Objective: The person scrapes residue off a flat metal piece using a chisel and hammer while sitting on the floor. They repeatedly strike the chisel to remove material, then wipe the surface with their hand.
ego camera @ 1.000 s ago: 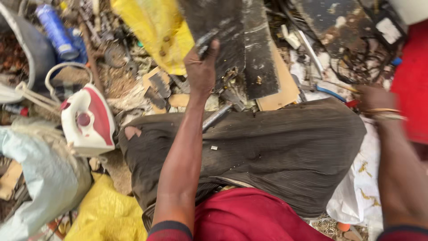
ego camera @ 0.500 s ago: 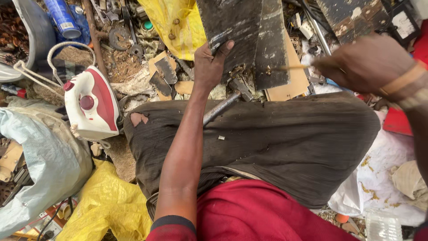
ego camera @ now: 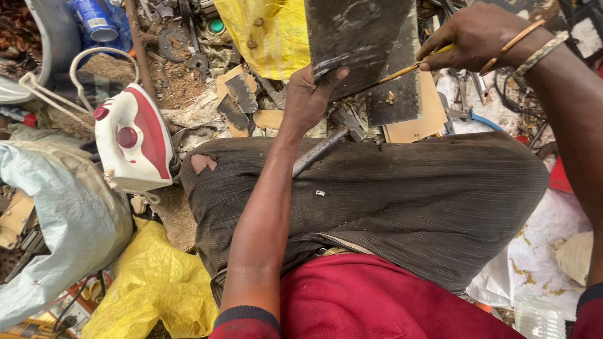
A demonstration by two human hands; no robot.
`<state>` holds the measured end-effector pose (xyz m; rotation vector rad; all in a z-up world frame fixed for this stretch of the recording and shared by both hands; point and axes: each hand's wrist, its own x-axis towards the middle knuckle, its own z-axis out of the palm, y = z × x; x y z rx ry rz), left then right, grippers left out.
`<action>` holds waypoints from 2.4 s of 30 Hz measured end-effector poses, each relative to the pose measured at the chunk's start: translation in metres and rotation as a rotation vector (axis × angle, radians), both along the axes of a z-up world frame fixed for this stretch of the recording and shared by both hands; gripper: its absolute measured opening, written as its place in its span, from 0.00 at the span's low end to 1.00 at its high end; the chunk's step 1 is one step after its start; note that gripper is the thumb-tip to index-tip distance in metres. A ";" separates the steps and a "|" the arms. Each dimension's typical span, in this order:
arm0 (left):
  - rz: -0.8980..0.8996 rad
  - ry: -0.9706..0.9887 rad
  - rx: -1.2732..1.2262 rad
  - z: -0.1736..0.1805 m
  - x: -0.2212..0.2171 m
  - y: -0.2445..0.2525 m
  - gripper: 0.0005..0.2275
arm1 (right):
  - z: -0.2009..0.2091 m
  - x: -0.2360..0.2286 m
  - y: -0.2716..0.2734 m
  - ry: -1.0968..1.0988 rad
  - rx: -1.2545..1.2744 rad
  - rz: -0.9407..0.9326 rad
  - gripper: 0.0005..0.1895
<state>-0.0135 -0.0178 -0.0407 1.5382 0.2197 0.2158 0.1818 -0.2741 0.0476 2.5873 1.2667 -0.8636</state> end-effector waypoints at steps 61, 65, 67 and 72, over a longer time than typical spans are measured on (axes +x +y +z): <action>0.608 -0.258 -0.493 0.097 -0.039 0.013 0.14 | -0.021 -0.136 -0.013 0.349 0.925 -0.874 0.25; 0.128 -0.529 -0.932 0.139 -0.076 0.027 0.28 | -0.049 -0.143 0.018 0.801 1.155 -1.191 0.22; 0.075 -0.530 -1.040 0.142 -0.070 0.037 0.28 | -0.049 -0.145 0.022 0.856 1.016 -1.104 0.22; -0.173 -0.597 -1.034 0.097 -0.011 0.024 0.22 | -0.053 -0.162 0.029 1.040 1.001 -1.097 0.22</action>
